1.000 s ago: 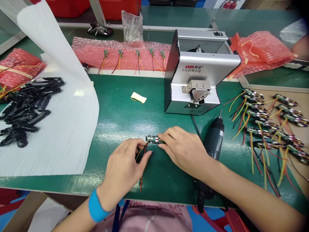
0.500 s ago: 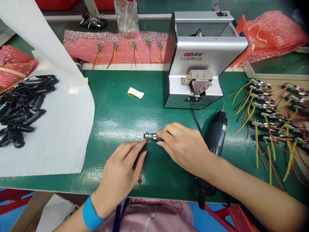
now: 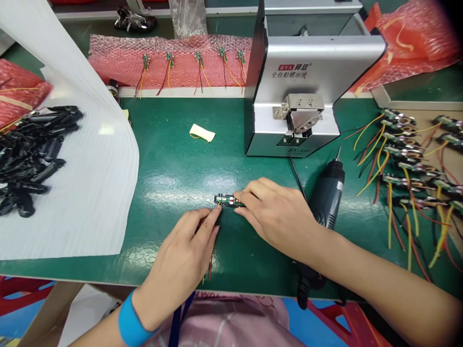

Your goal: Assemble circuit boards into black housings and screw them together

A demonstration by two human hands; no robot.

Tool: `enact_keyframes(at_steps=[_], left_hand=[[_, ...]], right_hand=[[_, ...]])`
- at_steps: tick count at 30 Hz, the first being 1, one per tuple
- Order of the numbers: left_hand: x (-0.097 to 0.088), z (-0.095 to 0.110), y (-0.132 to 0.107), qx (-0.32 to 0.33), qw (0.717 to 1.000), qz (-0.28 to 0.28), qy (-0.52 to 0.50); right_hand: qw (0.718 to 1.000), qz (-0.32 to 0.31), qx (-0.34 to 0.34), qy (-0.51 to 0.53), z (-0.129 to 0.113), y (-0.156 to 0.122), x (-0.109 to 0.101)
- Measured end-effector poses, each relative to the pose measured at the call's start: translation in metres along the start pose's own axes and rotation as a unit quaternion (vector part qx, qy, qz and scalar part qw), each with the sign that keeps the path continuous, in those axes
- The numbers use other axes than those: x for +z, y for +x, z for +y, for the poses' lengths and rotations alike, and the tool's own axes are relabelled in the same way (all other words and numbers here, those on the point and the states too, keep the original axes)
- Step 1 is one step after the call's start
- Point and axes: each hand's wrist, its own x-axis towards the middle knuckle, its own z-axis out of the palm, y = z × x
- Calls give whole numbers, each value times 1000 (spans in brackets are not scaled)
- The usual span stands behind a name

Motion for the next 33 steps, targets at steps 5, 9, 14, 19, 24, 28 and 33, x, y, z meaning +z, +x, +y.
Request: enact_keyframes(at_steps=[5,9,14,19,24,28,33], left_hand=[[3,7,0,-10,1000,-6,-11],[2,0,3,-35,998,36,-39],[-12,-27,13,45,997,50,22],[-29,-50,25,144,989,18,11],[-30,-61,38,211,976,-6,55],[-30,-57,47,308,947,-8,87],[-31,-52,50,358,924,28,128]], right_hand=[[1000,-12,-1,-2,0,1,0],[1000,-13,1,-2,0,0,1],[1000,-23,4,1,0,-2,1],[1000,-30,9,0,0,-1,1],[1000,-21,9,0,-1,0,3],[1000,-23,9,-1,-1,-1,4],[999,-32,9,4,0,-1,2]])
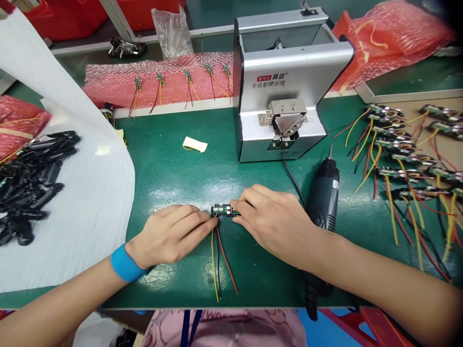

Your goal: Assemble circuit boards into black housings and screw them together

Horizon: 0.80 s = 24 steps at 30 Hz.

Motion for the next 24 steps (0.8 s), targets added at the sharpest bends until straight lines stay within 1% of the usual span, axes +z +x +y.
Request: enact_keyframes(at_steps=[5,8,11,16,21,24], left_hand=[[1,-1,-1,29,999,2,40],[2,-1,-1,29,998,2,56],[4,0,-1,23,998,17,56],[9,6,-4,-10,999,27,27],[11,10,-9,-51,999,11,15],[12,11,-9,-75,997,25,8]], right_hand=[[1000,-2,0,-3,0,1,-1],[1000,0,-2,-6,0,1,0],[1000,-2,-4,-6,0,0,0],[1000,0,-6,-3,0,1,-1],[1000,-1,-9,0,0,1,-1],[1000,-2,-6,1,1,1,-1]])
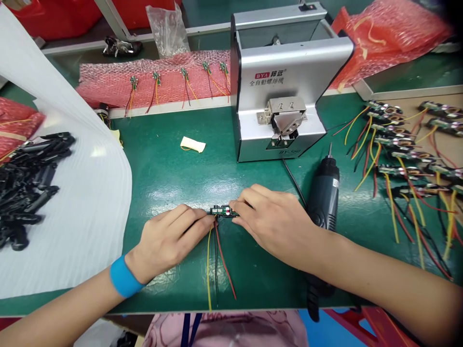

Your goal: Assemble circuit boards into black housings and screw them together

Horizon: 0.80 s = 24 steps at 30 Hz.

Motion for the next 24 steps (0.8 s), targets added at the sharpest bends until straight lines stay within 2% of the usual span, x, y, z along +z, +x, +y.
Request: enact_keyframes(at_steps=[10,24], left_hand=[[-1,4,4,33,999,10,12],[4,12,-4,-19,1000,-2,-20]], right_hand=[[1000,-4,4,0,-2,0,0],[1000,-10,0,5,-2,0,-1]])
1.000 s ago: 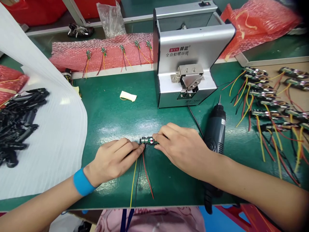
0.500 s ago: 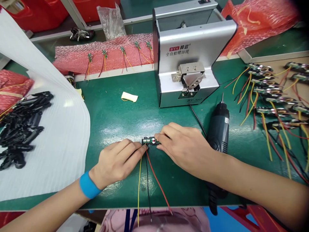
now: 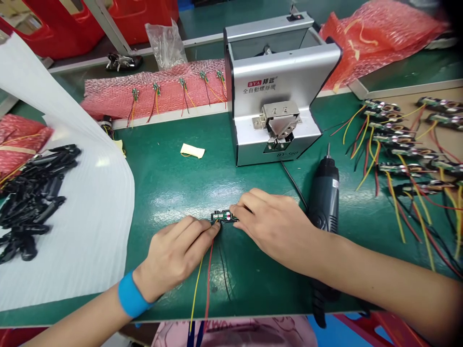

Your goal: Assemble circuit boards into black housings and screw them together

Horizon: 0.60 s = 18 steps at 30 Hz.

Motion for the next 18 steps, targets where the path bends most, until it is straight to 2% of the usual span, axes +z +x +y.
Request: enact_keyframes(at_steps=[12,18], left_hand=[[-5,11,3,-94,995,28,23],[-9,13,1,-69,997,21,-27]], right_hand=[[1000,-1,-10,-2,0,0,2],[1000,-2,-13,11,1,0,1]])
